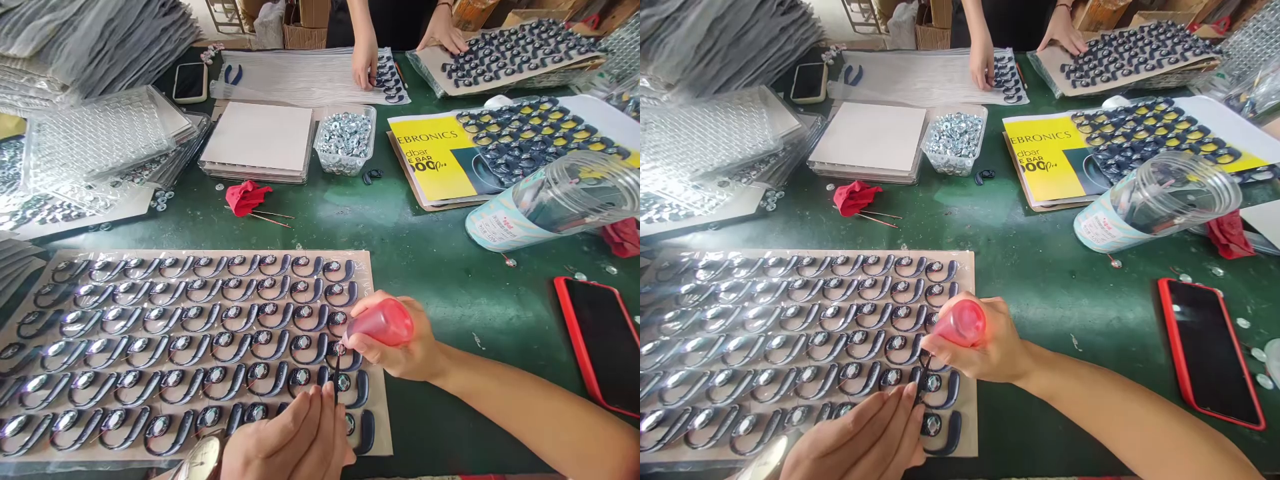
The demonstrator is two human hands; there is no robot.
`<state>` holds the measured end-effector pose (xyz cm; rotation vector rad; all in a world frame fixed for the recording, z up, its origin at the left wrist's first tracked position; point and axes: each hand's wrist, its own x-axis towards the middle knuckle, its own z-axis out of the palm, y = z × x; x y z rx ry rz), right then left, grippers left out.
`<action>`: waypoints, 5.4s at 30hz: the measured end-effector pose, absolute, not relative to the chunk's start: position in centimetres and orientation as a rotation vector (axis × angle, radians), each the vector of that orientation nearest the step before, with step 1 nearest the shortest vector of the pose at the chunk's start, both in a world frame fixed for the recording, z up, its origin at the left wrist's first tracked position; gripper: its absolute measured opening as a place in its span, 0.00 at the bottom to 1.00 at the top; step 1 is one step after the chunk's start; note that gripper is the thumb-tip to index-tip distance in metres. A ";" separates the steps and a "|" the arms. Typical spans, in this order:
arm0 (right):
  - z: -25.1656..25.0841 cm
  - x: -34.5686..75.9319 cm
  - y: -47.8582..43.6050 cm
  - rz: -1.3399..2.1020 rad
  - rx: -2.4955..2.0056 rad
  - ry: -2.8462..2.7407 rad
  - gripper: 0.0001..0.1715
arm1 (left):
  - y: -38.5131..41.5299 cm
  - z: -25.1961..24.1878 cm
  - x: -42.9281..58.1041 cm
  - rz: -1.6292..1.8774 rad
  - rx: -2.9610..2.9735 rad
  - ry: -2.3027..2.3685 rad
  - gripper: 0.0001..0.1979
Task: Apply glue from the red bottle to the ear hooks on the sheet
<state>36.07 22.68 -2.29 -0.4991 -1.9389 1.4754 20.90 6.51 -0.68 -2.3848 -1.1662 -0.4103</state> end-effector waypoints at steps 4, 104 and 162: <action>-2.6 36.3 22.7 1.496 -0.574 -1.941 0.06 | 6.6 -0.6 21.1 -0.450 -2.350 -1.204 0.16; -2.0 37.8 20.5 1.135 -0.442 -1.999 0.09 | 3.2 0.8 22.7 -0.514 -2.436 -1.520 0.15; -1.9 39.7 17.3 1.104 -0.356 -2.115 0.13 | -0.6 0.2 24.9 -0.568 -2.433 -1.656 0.17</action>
